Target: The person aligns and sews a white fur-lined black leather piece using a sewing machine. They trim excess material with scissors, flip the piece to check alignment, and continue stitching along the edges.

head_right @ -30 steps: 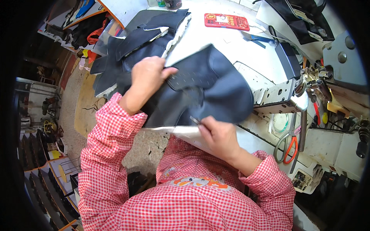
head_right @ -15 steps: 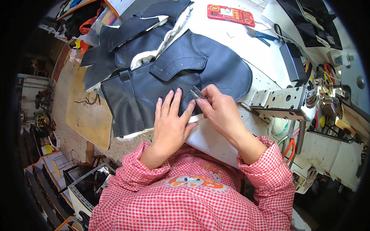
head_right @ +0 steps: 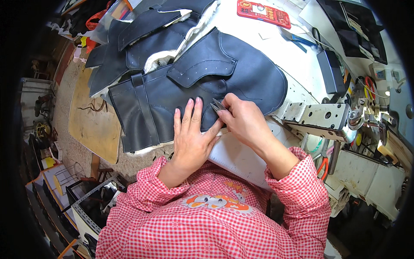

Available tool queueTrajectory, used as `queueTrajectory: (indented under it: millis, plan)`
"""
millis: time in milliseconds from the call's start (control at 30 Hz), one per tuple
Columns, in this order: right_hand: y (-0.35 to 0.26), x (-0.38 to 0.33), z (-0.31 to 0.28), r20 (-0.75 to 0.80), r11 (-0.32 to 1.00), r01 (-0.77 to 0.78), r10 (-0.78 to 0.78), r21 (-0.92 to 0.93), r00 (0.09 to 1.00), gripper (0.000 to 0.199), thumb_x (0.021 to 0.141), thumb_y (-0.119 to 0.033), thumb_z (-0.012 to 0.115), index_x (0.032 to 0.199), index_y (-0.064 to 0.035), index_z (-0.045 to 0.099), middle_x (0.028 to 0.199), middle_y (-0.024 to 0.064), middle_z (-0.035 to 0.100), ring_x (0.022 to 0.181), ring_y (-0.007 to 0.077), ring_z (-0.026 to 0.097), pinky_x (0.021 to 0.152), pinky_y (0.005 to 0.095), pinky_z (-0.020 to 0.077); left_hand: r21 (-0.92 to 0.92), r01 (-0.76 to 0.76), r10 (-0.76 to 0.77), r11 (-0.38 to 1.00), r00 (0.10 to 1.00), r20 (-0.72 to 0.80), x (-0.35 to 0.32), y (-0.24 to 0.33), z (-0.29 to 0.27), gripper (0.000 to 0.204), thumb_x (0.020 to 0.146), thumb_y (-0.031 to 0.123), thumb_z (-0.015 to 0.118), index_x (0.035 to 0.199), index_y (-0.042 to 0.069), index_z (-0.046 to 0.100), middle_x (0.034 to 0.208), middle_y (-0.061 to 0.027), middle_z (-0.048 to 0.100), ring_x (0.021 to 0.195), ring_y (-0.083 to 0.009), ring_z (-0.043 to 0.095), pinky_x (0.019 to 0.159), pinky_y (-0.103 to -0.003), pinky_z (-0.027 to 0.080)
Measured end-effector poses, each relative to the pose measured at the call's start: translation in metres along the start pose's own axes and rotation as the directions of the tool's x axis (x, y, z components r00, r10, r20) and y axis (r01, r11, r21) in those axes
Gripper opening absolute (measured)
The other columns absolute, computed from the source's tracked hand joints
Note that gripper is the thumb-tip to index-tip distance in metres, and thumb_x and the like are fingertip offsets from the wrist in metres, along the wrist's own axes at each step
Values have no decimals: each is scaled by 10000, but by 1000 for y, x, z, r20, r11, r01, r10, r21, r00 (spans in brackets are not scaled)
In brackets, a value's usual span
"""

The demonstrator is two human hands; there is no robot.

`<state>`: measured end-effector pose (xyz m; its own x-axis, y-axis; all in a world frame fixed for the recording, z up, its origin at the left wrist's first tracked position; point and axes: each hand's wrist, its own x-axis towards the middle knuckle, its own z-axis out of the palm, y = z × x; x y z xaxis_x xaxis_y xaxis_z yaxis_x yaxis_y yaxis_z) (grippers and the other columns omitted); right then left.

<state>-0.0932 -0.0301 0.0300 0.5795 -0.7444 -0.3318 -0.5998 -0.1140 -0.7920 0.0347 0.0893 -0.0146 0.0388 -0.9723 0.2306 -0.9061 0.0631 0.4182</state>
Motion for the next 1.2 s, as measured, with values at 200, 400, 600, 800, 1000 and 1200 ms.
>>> queueTrajectory:
  millis: [200, 400, 600, 800, 1000, 1200]
  plan:
    - [5, -3, 2, -32, 997, 26, -24, 69, 999, 178, 893, -153, 625, 891, 12, 556, 613, 137, 598, 542, 222, 610, 527, 342, 460, 0, -6, 6, 1000, 1000, -11, 0, 0, 0, 521, 754, 252, 742, 1260, 273, 618, 1484, -269, 303, 1374, -423, 301, 1078, -613, 237]
    - [7, -4, 1, -4, 992, 5, -4, 130, 1000, 165, 904, -141, 617, 904, 13, 559, 610, 114, 595, 531, 177, 591, 517, 315, 451, 10, -8, 8, 1000, 1000, -15, 1, 1, -1, 546, 747, 263, 750, 1273, 264, 603, 1467, -271, 333, 1365, -420, 320, 1075, -610, 257]
    - [5, -1, 1, -11, 997, 9, -8, 83, 1000, 166, 907, -138, 615, 910, 17, 557, 603, 108, 587, 524, 164, 578, 514, 304, 445, 9, -5, 5, 1000, 1000, -12, 0, 1, -1, 513, 757, 266, 743, 1254, 262, 617, 1467, -269, 333, 1373, -413, 310, 1082, -604, 251]
    - [7, -3, 1, -34, 964, -34, 45, 264, 998, 143, 924, -123, 606, 912, 12, 561, 605, 39, 546, 537, 88, 517, 510, 261, 429, 2, -9, 9, 1000, 1000, -26, 1, 1, 0, 481, 761, 271, 738, 1230, 252, 632, 1469, -262, 337, 1376, -409, 308, 1084, -601, 247]
    - [4, -3, -4, 6, 985, -63, 63, 159, 998, 159, 915, -133, 605, 901, 20, 565, 588, 77, 565, 527, 116, 557, 510, 284, 445, -25, -33, 32, 999, 999, -44, 2, 2, -10, 418, 767, 233, 732, 1171, 172, 646, 1406, -234, 424, 1308, -402, 394, 1065, -565, 300]
    - [3, -2, -4, -11, 992, -48, 49, 119, 999, 162, 911, -133, 614, 891, 19, 561, 583, 84, 571, 523, 122, 570, 501, 290, 443, -147, 110, -130, 983, 983, -127, 36, -4, -17, 265, 772, 134, 702, 1008, 57, 608, 1036, -114, 573, 983, -309, 549, 812, -417, 443]
